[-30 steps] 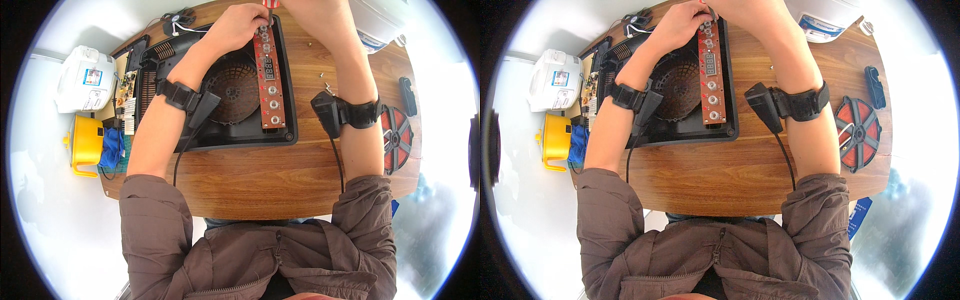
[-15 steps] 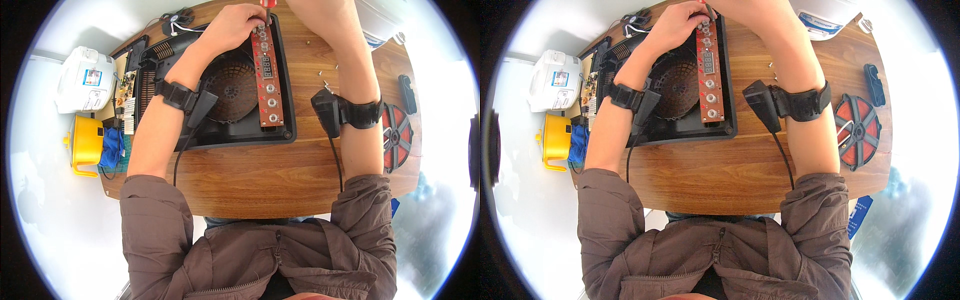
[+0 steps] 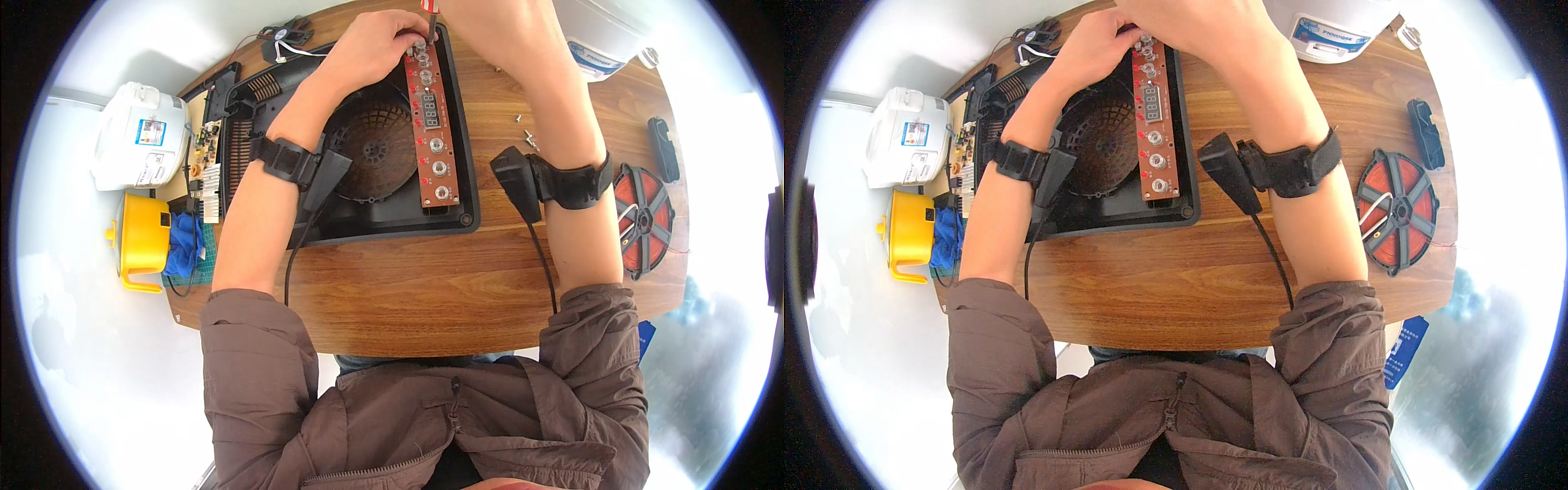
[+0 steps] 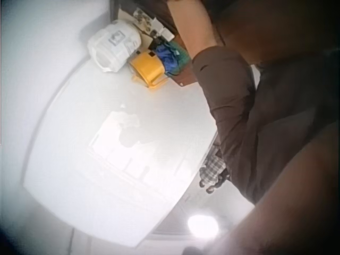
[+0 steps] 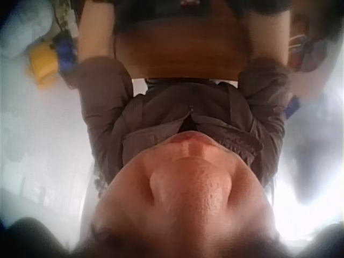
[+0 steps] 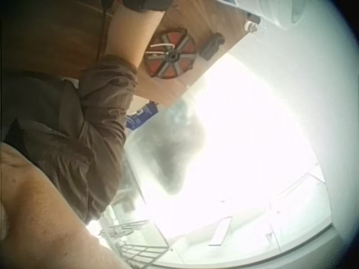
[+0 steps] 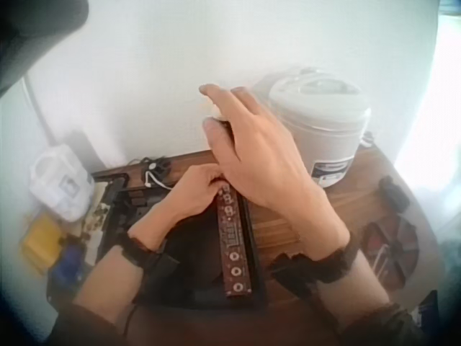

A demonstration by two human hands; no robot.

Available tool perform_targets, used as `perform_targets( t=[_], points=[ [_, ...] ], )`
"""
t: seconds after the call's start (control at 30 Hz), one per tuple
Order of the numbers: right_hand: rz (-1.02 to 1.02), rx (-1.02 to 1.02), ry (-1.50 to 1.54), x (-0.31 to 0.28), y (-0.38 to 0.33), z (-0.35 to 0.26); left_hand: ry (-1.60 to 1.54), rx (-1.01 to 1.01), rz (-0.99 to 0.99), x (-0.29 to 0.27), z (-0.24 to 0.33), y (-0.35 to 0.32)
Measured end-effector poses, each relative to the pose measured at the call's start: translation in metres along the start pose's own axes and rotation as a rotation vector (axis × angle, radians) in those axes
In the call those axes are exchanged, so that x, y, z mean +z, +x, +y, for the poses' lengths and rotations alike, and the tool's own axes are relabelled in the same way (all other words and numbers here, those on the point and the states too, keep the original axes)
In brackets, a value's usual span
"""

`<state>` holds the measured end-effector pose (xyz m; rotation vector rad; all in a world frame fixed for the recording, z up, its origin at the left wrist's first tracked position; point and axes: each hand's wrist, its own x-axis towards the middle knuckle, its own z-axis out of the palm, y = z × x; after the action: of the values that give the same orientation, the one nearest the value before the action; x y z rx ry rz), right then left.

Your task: The person assembles an electronic device on a wooden table, using a screwdriver to fasten screws into a circuit board and securing a fan and heatsink inside a black plastic housing. The person handles screws, a circuit board, a fan, and a heatsink, placing components into the housing and tightening them.

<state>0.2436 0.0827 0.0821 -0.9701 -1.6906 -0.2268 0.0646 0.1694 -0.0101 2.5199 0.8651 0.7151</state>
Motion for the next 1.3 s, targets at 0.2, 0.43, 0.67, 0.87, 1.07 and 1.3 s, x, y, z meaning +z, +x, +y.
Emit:
perform_targets(
  t=[0.2,0.43,0.67,0.87,1.07,1.3],
  points=[
    [-0.156,0.028,-0.037,-0.010,0.002,-0.016,-0.053,-0.051,-0.039,-0.013,0.017,-0.003],
    [-0.123,-0.064,0.009,-0.013,0.002,-0.013,-0.130,-0.091,-0.051,-0.014,0.019,-0.003],
    [-0.126,0.085,0.081,-0.009,0.003,-0.006,-0.080,-0.035,-0.016,-0.010,0.013,-0.002],
    [-0.026,-0.035,-0.101,-0.003,-0.002,-0.007,-0.119,-0.038,-0.021,-0.008,0.011,0.000],
    [-0.159,0.091,-0.114,-0.011,0.001,-0.015,-0.110,-0.035,-0.011,-0.006,0.004,-0.004],
    [-0.123,0.072,-0.012,-0.013,0.003,-0.003,-0.114,-0.050,-0.020,-0.008,0.011,-0.001]
  ],
)
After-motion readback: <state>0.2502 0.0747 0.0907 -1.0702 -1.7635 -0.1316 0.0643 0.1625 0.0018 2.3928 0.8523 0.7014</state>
